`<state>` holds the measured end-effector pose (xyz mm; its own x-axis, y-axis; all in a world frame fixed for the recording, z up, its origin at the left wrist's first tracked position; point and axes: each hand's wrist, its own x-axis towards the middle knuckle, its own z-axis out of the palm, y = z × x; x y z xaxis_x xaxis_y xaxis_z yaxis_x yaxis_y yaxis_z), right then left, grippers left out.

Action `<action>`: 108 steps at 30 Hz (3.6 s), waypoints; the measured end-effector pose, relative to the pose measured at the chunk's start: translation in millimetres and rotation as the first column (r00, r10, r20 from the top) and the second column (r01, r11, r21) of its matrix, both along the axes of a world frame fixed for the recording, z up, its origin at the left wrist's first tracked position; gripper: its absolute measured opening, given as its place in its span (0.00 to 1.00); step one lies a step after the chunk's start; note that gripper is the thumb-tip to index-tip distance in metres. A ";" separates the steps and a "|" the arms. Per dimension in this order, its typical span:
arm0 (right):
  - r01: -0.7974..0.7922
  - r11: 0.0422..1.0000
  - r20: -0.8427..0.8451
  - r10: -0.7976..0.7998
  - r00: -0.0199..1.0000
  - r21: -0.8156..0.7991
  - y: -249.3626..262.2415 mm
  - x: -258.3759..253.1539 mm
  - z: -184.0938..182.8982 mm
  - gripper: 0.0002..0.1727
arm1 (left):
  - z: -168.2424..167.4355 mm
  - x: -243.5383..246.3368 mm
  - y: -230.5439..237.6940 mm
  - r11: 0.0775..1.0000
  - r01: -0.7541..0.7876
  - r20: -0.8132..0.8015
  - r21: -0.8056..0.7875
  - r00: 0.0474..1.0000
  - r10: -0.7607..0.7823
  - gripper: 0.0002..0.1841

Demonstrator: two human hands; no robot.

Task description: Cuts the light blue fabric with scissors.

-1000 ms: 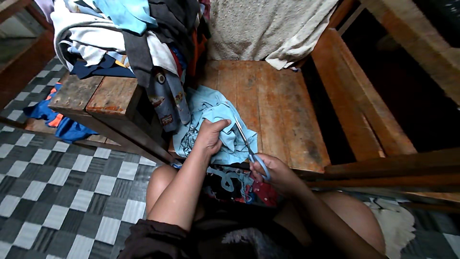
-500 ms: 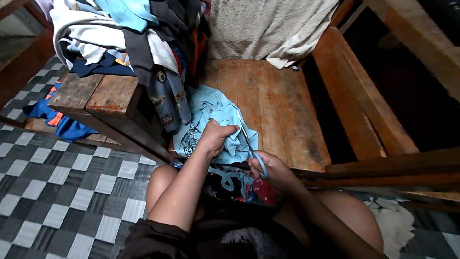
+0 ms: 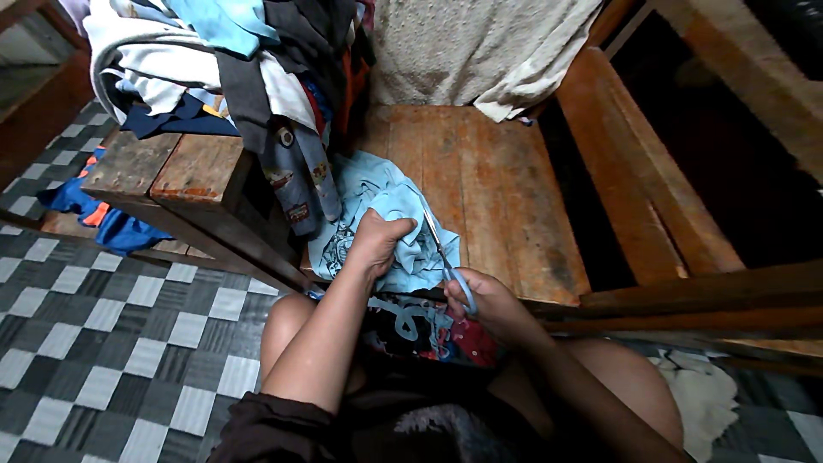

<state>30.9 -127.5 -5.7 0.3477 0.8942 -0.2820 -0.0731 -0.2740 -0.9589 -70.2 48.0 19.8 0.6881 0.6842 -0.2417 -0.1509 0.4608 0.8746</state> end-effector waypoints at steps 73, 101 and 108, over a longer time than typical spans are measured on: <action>-0.097 0.995 -0.339 0.089 0.937 -0.005 -5.1 -5.8 -10.4 0.16 | -4.8 2.4 23.5 0.994 -0.054 -0.457 0.091 0.885 0.089 0.32; 0.027 0.995 -0.158 -0.011 0.987 0.097 -1.7 -4.0 -6.9 0.12 | 2.8 -0.1 6.3 0.983 0.182 -0.065 -0.024 0.981 -0.183 0.17; 0.041 0.998 -0.115 -0.034 0.993 0.056 -0.4 -3.5 -5.2 0.12 | 3.5 -2.3 8.0 0.975 0.221 -0.096 0.026 0.971 -0.218 0.20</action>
